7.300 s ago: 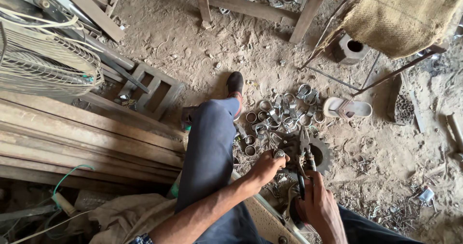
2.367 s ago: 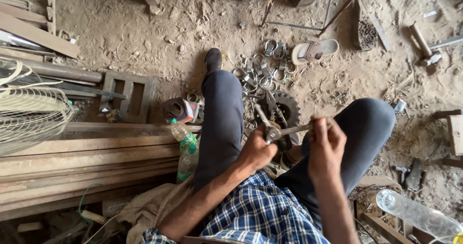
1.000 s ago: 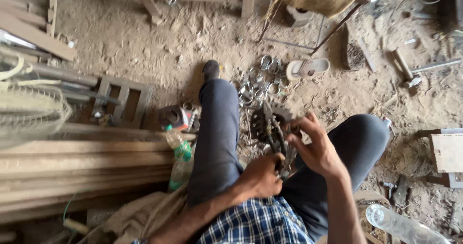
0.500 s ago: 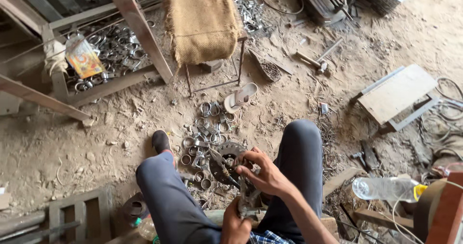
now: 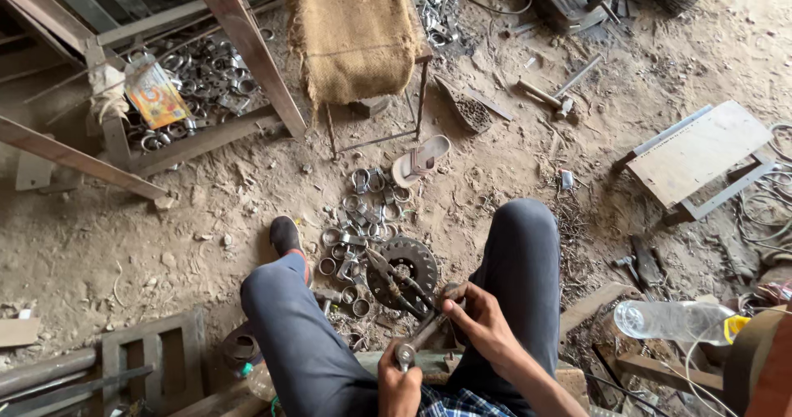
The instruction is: The person sits on the floor and uses a wrench to tighten bolts on metal eyelet assemblies. They repeatedly pick up parts, adjust them with the wrench, and place them on a nearby wooden shelf.
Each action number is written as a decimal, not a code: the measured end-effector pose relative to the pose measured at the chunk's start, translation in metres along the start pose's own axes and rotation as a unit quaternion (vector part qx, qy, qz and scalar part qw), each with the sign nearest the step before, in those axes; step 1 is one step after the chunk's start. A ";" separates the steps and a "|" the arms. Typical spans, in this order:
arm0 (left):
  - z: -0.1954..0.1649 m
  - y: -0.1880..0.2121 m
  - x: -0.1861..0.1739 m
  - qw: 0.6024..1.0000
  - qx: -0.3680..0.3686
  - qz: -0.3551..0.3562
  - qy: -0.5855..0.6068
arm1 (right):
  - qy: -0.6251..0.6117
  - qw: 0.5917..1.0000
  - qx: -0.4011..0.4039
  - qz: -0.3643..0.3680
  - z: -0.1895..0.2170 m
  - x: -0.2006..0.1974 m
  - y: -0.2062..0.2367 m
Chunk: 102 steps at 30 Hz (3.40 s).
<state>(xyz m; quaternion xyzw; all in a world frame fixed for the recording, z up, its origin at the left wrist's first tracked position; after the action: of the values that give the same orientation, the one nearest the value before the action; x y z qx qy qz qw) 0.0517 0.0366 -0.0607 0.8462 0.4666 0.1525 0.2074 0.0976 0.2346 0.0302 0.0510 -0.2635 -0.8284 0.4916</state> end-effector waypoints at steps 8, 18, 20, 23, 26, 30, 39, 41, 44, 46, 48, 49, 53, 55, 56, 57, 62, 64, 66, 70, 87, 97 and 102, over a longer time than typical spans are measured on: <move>0.004 -0.011 -0.014 0.999 0.041 -0.021 -0.010 | -0.028 0.999 -0.020 -0.005 -0.007 0.007 0.019; -0.033 -0.012 -0.039 0.952 -0.176 0.071 0.240 | -0.154 0.958 -0.243 -0.013 0.051 -0.008 -0.024; -0.030 -0.021 -0.044 0.939 -0.160 0.080 0.294 | -0.146 0.969 -0.195 0.044 0.050 -0.003 -0.037; -0.007 -0.035 -0.053 0.954 -0.139 0.043 0.260 | 0.107 0.977 -0.178 0.034 0.041 0.008 -0.048; 0.020 -0.048 -0.051 0.976 -0.134 -0.009 0.173 | 0.299 0.904 -0.305 0.030 0.030 0.028 -0.048; 0.035 -0.064 -0.049 0.989 -0.118 -0.062 0.062 | 0.375 0.925 -0.029 -0.049 -0.012 0.029 -0.056; 0.027 -0.063 -0.042 0.994 -0.079 -0.069 0.043 | 0.434 0.896 -0.078 -0.049 -0.023 0.026 -0.060; 0.022 -0.062 -0.043 0.994 -0.067 -0.075 0.034 | 0.472 0.864 -0.160 -0.064 -0.017 0.029 -0.059; 0.017 -0.061 -0.043 0.993 -0.072 -0.088 0.041 | 0.535 0.805 -0.243 -0.088 -0.014 0.033 -0.057; 0.015 -0.059 -0.043 0.994 -0.051 -0.093 0.037 | 0.558 0.793 -0.232 -0.079 -0.018 0.033 -0.060; 0.017 -0.059 -0.043 0.993 -0.062 -0.093 0.045 | 0.563 0.806 -0.175 -0.050 -0.025 0.029 -0.066; 0.020 -0.058 -0.044 0.992 -0.070 -0.096 0.049 | 0.511 0.834 -0.206 -0.031 -0.025 0.028 -0.068; 0.025 -0.060 -0.045 0.991 -0.085 -0.090 0.059 | 0.475 0.861 -0.172 0.066 -0.040 0.025 -0.074; 0.020 -0.061 -0.046 0.994 -0.057 -0.095 0.022 | 0.475 0.845 -0.229 0.092 -0.044 0.030 -0.070; 0.018 -0.058 -0.046 0.993 -0.060 -0.088 0.051 | 0.435 0.833 -0.330 0.087 -0.040 0.033 -0.063; 0.013 -0.059 -0.044 0.992 -0.057 -0.078 0.082 | 0.393 0.808 -0.433 0.080 -0.041 0.034 -0.055; -0.012 -0.034 -0.050 0.988 -0.007 -0.072 0.140 | 0.347 0.926 -0.134 0.058 -0.076 0.025 -0.049; -0.018 -0.030 -0.051 0.982 -0.005 -0.052 0.179 | 0.240 0.968 -0.002 0.071 -0.085 0.022 -0.041; -0.023 -0.030 -0.052 0.983 0.014 -0.049 0.178 | 0.094 0.991 0.064 0.069 -0.084 0.021 -0.032; -0.026 -0.036 -0.059 0.987 0.011 -0.107 0.120 | -0.013 0.994 0.069 0.088 -0.059 0.026 -0.018; -0.021 -0.066 -0.112 0.859 0.416 -0.139 -0.265 | 0.227 0.940 0.116 0.226 0.024 0.043 0.027; -0.040 -0.050 -0.112 0.884 0.328 -0.191 -0.271 | 0.227 0.915 0.050 0.330 0.054 0.063 0.040; -0.063 -0.039 -0.101 0.858 0.391 -0.136 -0.303 | 0.259 0.910 0.082 0.315 0.041 0.060 0.036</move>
<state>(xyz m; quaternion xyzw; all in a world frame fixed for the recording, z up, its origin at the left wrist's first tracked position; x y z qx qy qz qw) -0.0576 -0.0177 -0.0321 0.7899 0.5129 -0.3360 0.0091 0.0810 0.1867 0.0935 0.2177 -0.1961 -0.5642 0.7719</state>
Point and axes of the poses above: each hand's wrist, its own y-axis away from the middle knuckle, its own x-axis out of the palm, z = x × y, the point moved 4 cm from there along -y, towards the middle knuckle, and after that the axes turned 4 degrees about z, right-handed, at the moved point
